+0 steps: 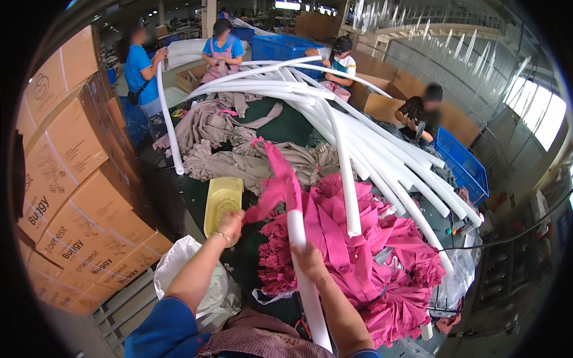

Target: The person wraps pink fabric around white foam poles, ties the ends with rubber bands, and places the finished items into a blue crate. The person also retrieves white foam pieces from a bag and continues the assembly process.

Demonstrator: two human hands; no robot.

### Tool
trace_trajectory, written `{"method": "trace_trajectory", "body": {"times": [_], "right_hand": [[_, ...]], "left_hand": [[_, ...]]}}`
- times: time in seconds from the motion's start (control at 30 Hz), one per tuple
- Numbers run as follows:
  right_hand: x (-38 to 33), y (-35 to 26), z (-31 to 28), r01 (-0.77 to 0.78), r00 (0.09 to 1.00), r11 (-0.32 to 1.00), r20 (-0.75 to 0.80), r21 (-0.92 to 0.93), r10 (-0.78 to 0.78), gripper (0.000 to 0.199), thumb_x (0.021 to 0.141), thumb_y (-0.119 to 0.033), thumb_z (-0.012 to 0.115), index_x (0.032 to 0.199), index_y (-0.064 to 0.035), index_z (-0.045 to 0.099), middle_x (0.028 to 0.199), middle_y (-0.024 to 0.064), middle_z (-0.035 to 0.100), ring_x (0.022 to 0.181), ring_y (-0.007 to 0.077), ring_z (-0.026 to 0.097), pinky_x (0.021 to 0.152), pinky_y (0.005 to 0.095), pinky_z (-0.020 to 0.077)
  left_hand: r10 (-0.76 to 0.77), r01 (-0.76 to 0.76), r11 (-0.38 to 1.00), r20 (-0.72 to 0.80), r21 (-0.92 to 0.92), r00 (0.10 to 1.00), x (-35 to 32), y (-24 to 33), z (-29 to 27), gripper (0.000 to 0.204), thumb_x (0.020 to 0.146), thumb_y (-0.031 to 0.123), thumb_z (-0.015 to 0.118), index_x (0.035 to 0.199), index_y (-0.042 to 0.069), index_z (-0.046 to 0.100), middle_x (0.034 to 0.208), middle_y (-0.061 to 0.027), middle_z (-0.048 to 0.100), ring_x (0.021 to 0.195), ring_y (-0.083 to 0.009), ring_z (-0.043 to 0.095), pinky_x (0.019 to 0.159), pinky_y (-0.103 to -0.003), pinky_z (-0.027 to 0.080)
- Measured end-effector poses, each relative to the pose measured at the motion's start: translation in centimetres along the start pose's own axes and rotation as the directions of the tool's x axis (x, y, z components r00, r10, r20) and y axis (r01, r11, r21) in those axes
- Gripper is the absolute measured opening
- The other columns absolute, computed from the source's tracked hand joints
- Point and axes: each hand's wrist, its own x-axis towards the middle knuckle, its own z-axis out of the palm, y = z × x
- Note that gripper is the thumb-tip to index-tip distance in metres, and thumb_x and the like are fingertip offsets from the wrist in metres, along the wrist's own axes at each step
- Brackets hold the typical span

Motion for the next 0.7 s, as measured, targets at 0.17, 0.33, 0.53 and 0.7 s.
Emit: {"method": "trace_trajectory", "body": {"times": [0.17, 0.33, 0.53, 0.7], "right_hand": [[-5.2, -0.8, 3.9, 0.223, 0.964, 0.974, 0.157, -0.029, -0.216, 0.052, 0.087, -0.046, 0.067, 0.101, 0.0030, 0.059, 0.081, 0.0221, 0.066, 0.082, 0.0360, 0.068, 0.071, 0.0418, 0.0514], [-5.3, -0.2, 2.8, 0.082, 0.993, 0.997, 0.088, -0.007, -0.081, 0.050, 0.087, -0.044, 0.067, 0.095, 0.0043, 0.061, 0.078, 0.0222, 0.066, 0.080, 0.0357, 0.068, 0.069, 0.0427, 0.0512], [-7.3, 5.1, 1.6, 0.017, 0.999, 1.000, 0.044, -0.006, -0.016, 0.050, 0.088, -0.044, 0.067, 0.100, 0.0046, 0.062, 0.080, 0.0145, 0.066, 0.072, 0.0246, 0.065, 0.065, 0.0392, 0.0502], [-7.4, -4.3, -4.6, 0.044, 0.988, 0.898, 0.112, 0.438, -0.103, 0.032, 0.090, -0.023, 0.070, 0.107, 0.0033, 0.062, 0.088, 0.0005, 0.062, 0.077, 0.0081, 0.054, 0.065, 0.0256, 0.0469]], "left_hand": [[0.026, 0.335, 0.582, 0.429, -0.741, 0.903, -3.7, 2.8, 6.7, 0.038, 0.087, 0.037, 0.071, 0.108, 0.007, 0.058, 0.094, -0.0117, 0.066, 0.087, -0.0291, 0.067, 0.076, -0.049, 0.057], [0.020, 0.237, 0.657, 0.332, -0.716, 0.943, -7.2, 3.0, 10.5, 0.020, 0.081, 0.014, 0.075, 0.090, -0.001, 0.065, 0.074, -0.0088, 0.064, 0.063, -0.0211, 0.064, 0.058, -0.038, 0.057], [0.091, 0.137, 0.831, 0.374, -0.539, 0.923, -13.8, 2.5, 15.0, 0.021, 0.079, 0.015, 0.079, 0.090, 0.000, 0.069, 0.076, -0.0080, 0.066, 0.065, -0.0199, 0.066, 0.059, -0.033, 0.055], [0.165, 0.393, 0.618, 0.601, -0.681, 0.782, -8.6, 9.1, 13.2, 0.023, 0.085, 0.023, 0.075, 0.092, 0.006, 0.061, 0.080, -0.0052, 0.063, 0.072, -0.0204, 0.064, 0.067, -0.038, 0.057]]}}
